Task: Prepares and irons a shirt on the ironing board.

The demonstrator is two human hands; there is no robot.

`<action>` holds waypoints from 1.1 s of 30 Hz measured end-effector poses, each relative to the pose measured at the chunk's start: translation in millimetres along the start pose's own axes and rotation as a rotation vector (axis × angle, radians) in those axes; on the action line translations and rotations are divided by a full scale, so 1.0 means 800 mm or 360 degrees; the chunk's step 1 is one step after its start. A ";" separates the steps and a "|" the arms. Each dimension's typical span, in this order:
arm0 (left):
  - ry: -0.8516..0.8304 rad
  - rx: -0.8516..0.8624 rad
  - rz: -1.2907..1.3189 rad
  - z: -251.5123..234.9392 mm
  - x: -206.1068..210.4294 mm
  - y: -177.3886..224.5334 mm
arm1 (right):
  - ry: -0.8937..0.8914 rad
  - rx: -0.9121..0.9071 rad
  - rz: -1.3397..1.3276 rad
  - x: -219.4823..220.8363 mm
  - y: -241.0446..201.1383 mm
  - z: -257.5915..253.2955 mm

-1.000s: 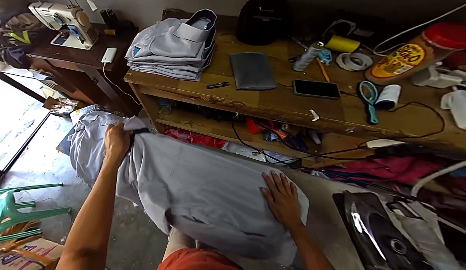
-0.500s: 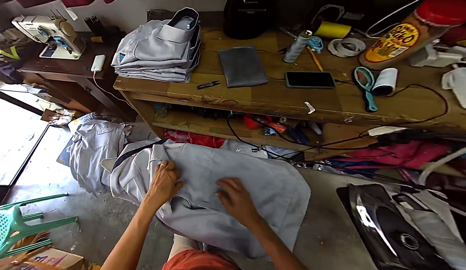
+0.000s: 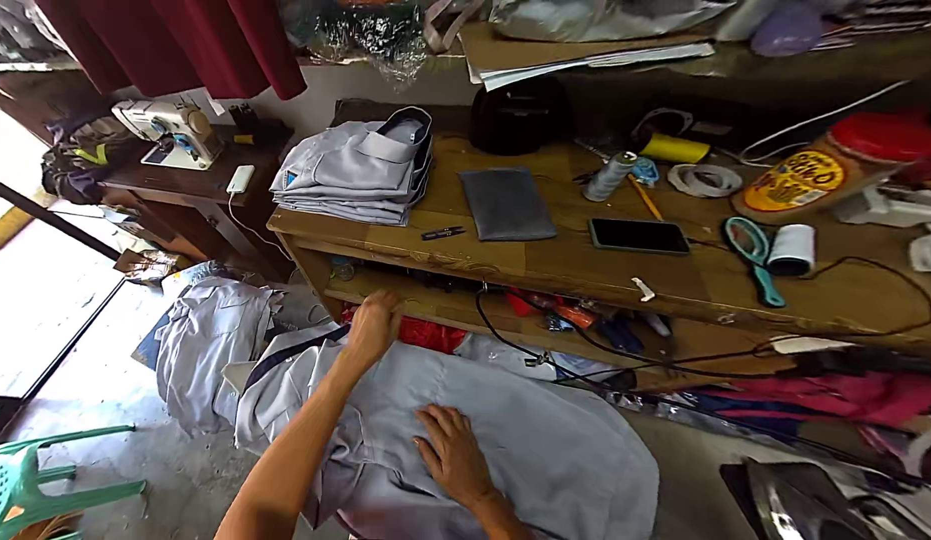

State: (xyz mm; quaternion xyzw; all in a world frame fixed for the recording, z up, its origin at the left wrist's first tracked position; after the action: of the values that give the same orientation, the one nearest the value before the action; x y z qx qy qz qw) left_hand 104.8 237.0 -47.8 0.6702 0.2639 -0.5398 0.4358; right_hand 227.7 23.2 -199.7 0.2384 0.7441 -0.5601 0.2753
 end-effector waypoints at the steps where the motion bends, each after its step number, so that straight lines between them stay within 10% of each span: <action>1: 0.0047 0.0039 -0.0009 -0.049 0.004 0.010 | 0.0003 -0.0004 0.0021 0.001 0.000 0.000; 5: 0.0044 0.0152 -0.0409 -0.190 0.028 0.025 | 0.0022 -0.0023 0.0073 0.003 0.003 0.001; 10: -0.0206 0.0121 -0.0801 -0.219 0.024 0.026 | 0.0029 -0.0015 0.0111 0.003 0.004 -0.001; 21: -0.0365 -0.0493 0.1710 0.063 0.047 -0.077 | -0.0056 0.0136 -0.0166 0.029 -0.055 -0.096; 29: -0.0168 -0.0613 0.2571 0.160 0.080 -0.112 | -0.0477 0.0421 -0.0155 0.035 -0.066 -0.142; 33: -0.0166 -0.0662 0.2127 0.158 0.079 -0.116 | -0.0580 0.0551 -0.0355 0.025 -0.050 -0.154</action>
State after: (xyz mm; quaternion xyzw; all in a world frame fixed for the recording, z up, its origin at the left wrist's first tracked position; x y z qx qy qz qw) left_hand -16.7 164.5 -140.3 0.5649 -0.1282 -0.1259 0.8054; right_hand 168.6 132.9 -157.9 0.0938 0.5971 -0.7394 0.2965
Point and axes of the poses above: each hand's wrist, its own z-axis away from the middle knuckle, its own x-axis out of the palm, y = z × x, the point moved 4 cm from there along -z, towards the middle knuckle, and after that the axes turned 15 degrees about -z, right-handed, at the moved point
